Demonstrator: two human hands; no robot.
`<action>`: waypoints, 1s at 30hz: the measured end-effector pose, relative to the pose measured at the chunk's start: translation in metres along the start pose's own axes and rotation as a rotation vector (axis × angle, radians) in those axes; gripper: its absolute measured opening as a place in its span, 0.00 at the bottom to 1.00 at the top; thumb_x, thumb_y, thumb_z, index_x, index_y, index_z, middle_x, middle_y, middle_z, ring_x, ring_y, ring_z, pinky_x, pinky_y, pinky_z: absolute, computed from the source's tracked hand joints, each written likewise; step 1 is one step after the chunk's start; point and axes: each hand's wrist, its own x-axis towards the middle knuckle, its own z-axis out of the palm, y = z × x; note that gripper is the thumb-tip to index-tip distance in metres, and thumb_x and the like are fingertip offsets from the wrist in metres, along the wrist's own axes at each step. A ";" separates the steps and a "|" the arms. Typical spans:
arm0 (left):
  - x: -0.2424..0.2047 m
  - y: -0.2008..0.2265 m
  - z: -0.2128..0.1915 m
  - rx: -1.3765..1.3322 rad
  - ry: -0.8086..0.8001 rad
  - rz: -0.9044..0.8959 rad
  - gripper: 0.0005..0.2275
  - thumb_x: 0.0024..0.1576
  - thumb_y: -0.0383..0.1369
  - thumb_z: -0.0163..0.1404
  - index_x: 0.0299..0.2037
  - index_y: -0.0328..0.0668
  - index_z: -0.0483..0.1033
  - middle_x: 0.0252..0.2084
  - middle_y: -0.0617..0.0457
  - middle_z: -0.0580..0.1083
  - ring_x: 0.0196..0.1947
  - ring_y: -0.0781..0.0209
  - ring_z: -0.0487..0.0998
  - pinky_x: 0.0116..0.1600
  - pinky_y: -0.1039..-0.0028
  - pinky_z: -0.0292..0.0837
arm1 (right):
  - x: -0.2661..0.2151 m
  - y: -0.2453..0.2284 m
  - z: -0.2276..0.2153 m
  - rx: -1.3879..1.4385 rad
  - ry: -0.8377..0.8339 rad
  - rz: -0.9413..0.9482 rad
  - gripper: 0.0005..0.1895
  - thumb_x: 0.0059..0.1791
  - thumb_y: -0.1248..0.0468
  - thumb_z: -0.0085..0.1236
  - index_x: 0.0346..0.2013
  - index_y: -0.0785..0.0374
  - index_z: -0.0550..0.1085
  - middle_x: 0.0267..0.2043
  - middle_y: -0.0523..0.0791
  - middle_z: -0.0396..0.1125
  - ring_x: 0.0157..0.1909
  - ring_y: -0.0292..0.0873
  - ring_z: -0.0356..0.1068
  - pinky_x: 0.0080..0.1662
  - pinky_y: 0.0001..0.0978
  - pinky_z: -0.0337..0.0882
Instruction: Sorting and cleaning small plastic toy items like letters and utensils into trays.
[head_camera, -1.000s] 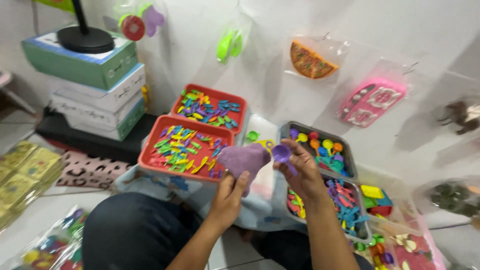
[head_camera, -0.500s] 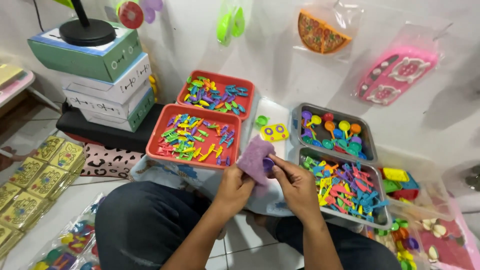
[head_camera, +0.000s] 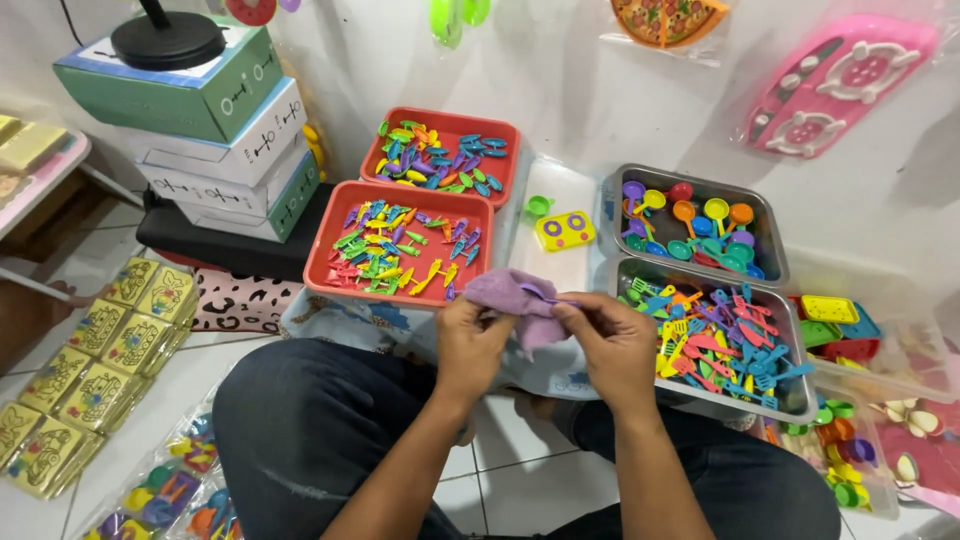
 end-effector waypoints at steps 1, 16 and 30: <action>-0.001 0.012 0.001 0.059 -0.040 0.106 0.03 0.50 0.27 0.63 0.32 0.40 0.85 0.34 0.38 0.81 0.41 0.38 0.83 0.46 0.57 0.79 | 0.000 0.005 -0.002 0.040 0.031 -0.049 0.04 0.49 0.70 0.65 0.37 0.62 0.84 0.23 0.42 0.72 0.28 0.30 0.66 0.36 0.26 0.74; 0.012 0.006 -0.017 0.483 -0.115 0.994 0.15 0.51 0.33 0.60 0.14 0.41 0.71 0.25 0.53 0.69 0.23 0.55 0.71 0.29 0.69 0.68 | -0.005 -0.036 -0.005 -0.354 -0.129 -0.308 0.02 0.48 0.65 0.65 0.33 0.55 0.83 0.21 0.43 0.72 0.26 0.43 0.75 0.35 0.36 0.74; -0.001 -0.017 -0.003 -0.375 0.173 -0.278 0.05 0.57 0.27 0.57 0.30 0.41 0.83 0.22 0.55 0.77 0.24 0.71 0.72 0.30 0.76 0.69 | -0.027 -0.010 0.051 0.039 0.073 -0.232 0.02 0.50 0.74 0.59 0.36 0.72 0.79 0.32 0.51 0.73 0.32 0.39 0.72 0.32 0.33 0.75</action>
